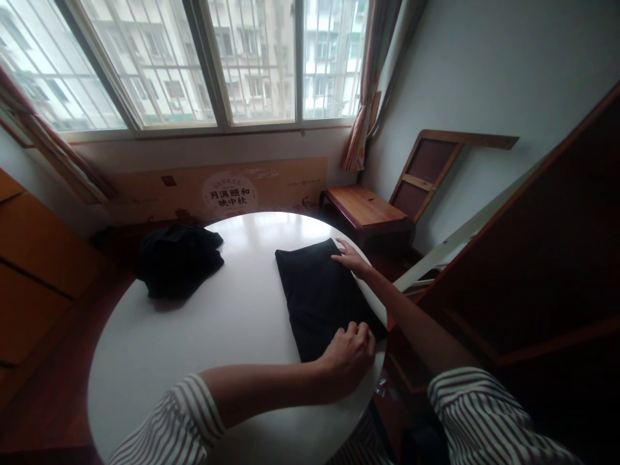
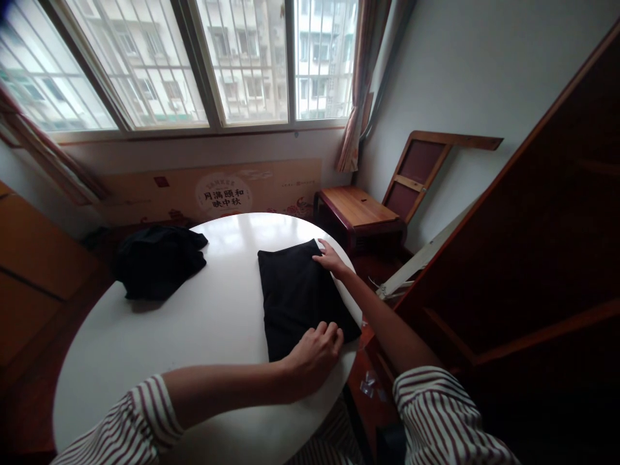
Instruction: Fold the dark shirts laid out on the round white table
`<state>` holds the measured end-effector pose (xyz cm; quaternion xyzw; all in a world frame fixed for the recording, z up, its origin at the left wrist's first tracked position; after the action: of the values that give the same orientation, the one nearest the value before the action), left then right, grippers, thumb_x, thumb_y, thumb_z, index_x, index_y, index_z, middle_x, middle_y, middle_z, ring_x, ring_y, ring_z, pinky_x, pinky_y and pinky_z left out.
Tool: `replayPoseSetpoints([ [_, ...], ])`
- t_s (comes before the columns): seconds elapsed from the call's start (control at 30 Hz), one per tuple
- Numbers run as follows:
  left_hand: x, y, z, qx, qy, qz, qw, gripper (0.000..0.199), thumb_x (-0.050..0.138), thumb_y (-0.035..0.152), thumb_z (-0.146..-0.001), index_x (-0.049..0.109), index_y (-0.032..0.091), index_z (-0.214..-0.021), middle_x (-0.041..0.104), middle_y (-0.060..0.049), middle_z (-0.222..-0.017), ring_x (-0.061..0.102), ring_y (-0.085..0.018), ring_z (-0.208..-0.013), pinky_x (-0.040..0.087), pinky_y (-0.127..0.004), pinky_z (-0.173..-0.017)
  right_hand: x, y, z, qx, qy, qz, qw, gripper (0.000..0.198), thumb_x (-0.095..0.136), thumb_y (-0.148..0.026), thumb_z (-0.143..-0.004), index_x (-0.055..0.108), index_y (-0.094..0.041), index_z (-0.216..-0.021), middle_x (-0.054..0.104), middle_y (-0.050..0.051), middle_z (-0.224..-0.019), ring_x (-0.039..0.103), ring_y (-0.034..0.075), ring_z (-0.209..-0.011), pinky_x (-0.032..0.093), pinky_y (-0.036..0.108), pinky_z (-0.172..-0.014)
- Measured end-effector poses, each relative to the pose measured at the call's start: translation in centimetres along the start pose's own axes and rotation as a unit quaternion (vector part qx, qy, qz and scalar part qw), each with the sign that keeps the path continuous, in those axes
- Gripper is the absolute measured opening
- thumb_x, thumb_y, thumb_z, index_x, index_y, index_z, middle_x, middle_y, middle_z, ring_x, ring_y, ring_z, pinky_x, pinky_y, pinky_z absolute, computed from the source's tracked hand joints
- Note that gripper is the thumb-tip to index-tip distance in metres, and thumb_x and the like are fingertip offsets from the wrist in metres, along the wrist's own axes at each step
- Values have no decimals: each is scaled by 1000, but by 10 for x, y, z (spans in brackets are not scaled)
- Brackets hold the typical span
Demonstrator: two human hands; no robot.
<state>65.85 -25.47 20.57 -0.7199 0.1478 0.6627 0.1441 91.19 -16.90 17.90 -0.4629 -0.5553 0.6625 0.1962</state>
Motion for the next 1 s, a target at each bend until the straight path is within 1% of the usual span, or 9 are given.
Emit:
replayPoseSetpoints([
  [0.13,-34,-10,46,-8,32,38,999,21,42,24,-100,55,14,-113,59,-8,-103,58,-23,-90,53,-35,-73,-19,-13,0,-45,78,83,992,61,64,-15,-79,50,-12,-138,64,19,-120,67,27,-98,54,44,-89],
  [0.27,-29,-56,94,-143,-56,38,987,22,41,30,-103,58,17,-98,63,-6,-90,63,-22,-78,53,-34,-69,-8,-49,-3,-122,85,132,980,37,60,-15,-82,65,-13,-119,64,16,-120,63,28,-105,46,45,-101],
  [0.37,-11,-88,118,-239,-111,23,964,32,52,43,-98,57,14,-109,65,-8,-89,67,-26,-76,54,-37,-67,38,-87,-2,-225,14,187,956,29,58,-22,-89,70,-15,-113,67,14,-120,61,27,-114,44,40,-105],
  [0.47,11,-91,120,-229,-131,39,964,27,48,38,-100,58,14,-107,67,-9,-88,68,-26,-74,55,-37,-66,106,-105,9,-315,-115,264,904,41,48,-37,-98,62,-19,-132,60,12,-138,52,26,-130,37,41,-112],
  [0.53,26,-84,118,-192,-136,44,971,19,46,28,-100,59,14,-100,67,-9,-88,68,-24,-74,55,-36,-67,140,-92,10,-290,-182,316,885,50,40,-45,-101,50,-25,-146,47,7,-152,41,27,-141,30,48,-116],
  [0.6,39,-74,118,-162,-139,34,976,14,47,20,-97,59,14,-95,67,-10,-87,68,-24,-75,55,-36,-68,153,-69,3,-231,-201,367,878,54,35,-50,-102,41,-28,-152,37,4,-158,31,29,-147,21,55,-118],
  [0.77,50,-56,119,-133,-141,-5,981,19,43,4,-91,60,12,-91,65,-12,-86,67,-26,-76,55,-37,-65,143,-45,-24,-159,-170,389,892,52,38,-48,-102,46,-28,-149,33,5,-160,26,34,-148,9,62,-118],
  [0.87,41,-58,118,-154,-142,4,978,18,44,5,-92,60,12,-90,64,-11,-85,67,-25,-74,54,-35,-63,140,-51,-38,-152,-164,365,904,46,39,-45,-102,55,-27,-141,43,7,-155,34,33,-145,16,62,-117],
  [1.0,17,-70,119,-191,-92,28,977,27,44,37,-100,58,15,-96,65,-10,-83,67,-25,-70,54,-36,-61,146,-72,-54,-164,-160,318,920,42,43,-43,-102,67,-19,-126,61,12,-137,56,24,-126,40,38,-109],
])
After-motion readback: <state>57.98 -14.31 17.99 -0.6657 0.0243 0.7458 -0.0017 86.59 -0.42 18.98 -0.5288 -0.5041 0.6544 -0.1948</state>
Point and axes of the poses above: each hand's wrist, its own z-axis away from the middle knuckle, its own x-axis out of the palm, y = z × x, the point moved 10 cm from there along -z, towards the middle knuckle
